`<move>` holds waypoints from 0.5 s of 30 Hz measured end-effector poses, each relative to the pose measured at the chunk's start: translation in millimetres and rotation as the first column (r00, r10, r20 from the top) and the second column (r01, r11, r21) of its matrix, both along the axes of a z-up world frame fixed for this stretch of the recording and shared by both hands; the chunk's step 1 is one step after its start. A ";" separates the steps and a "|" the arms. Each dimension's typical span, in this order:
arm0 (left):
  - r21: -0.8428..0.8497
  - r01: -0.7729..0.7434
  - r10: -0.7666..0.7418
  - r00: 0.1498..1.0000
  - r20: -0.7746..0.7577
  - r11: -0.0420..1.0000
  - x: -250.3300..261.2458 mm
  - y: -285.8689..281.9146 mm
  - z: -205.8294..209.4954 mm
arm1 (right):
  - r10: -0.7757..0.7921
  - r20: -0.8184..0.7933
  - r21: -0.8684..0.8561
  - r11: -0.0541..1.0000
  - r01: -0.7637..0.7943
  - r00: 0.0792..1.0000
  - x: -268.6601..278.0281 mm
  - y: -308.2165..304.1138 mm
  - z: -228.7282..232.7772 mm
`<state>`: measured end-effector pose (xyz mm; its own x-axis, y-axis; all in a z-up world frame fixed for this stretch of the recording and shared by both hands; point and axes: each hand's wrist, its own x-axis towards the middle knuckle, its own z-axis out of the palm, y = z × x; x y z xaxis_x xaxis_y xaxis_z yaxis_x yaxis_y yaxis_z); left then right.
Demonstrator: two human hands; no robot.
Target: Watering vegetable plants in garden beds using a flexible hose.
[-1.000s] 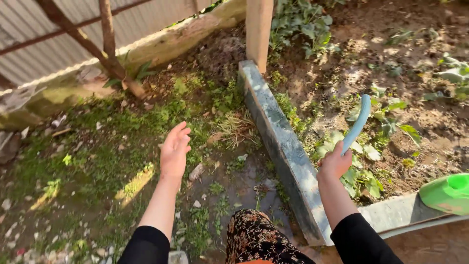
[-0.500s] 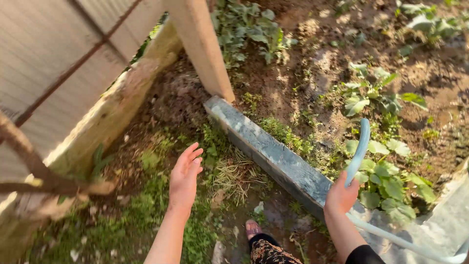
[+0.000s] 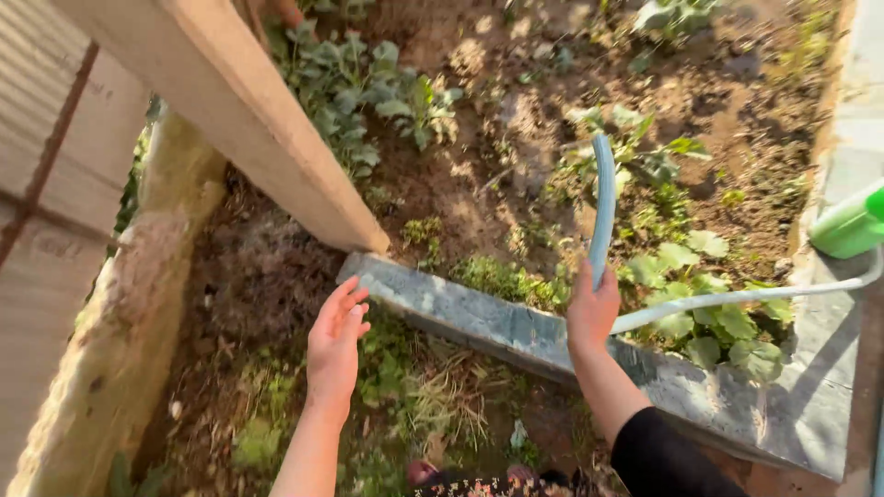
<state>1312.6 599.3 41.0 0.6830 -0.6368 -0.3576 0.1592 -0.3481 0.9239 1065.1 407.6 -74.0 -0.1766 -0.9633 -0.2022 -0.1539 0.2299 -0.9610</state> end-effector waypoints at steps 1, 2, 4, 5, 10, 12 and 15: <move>-0.019 0.021 -0.020 1.000 0.005 1.000 11.3 -12.9 15.5 | -0.020 0.005 -0.019 1.000 0.021 1.000 -1.2 -24.6 -5.7; -0.065 0.087 -0.084 0.995 0.052 0.994 20.8 -23.2 30.2 | 0.000 -0.154 -0.079 0.997 -0.012 0.988 -4.6 -47.0 -11.9; -0.039 0.189 -0.186 0.980 0.069 0.981 37.9 -2.8 32.1 | -0.004 -0.331 -0.055 0.998 -0.015 0.944 -23.6 -26.0 -28.1; -0.081 0.219 -0.212 0.974 0.083 0.972 55.8 -20.2 25.5 | 0.071 -0.383 -0.050 0.994 -0.097 0.921 -26.3 -43.8 -18.2; -0.159 0.393 -0.376 0.918 0.127 0.906 99.7 -74.5 29.4 | 0.228 -0.472 0.043 0.971 -0.236 0.852 -37.4 -54.1 24.7; -0.166 0.404 -0.395 0.915 0.089 0.899 107.0 -97.2 24.2 | 0.254 -0.444 0.070 0.966 -0.250 0.859 -28.4 -48.5 48.1; -0.219 0.478 -0.466 0.878 0.107 0.851 115.9 -120.2 20.8 | 0.263 -0.461 0.075 0.963 -0.258 0.847 -24.9 -60.6 40.9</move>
<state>1428.5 479.1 61.8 0.2917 -0.9471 -0.1339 -0.0166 -0.1450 0.9893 1040.2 347.0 -33.1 0.0056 -0.9855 -0.1698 -0.6356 0.1276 -0.7614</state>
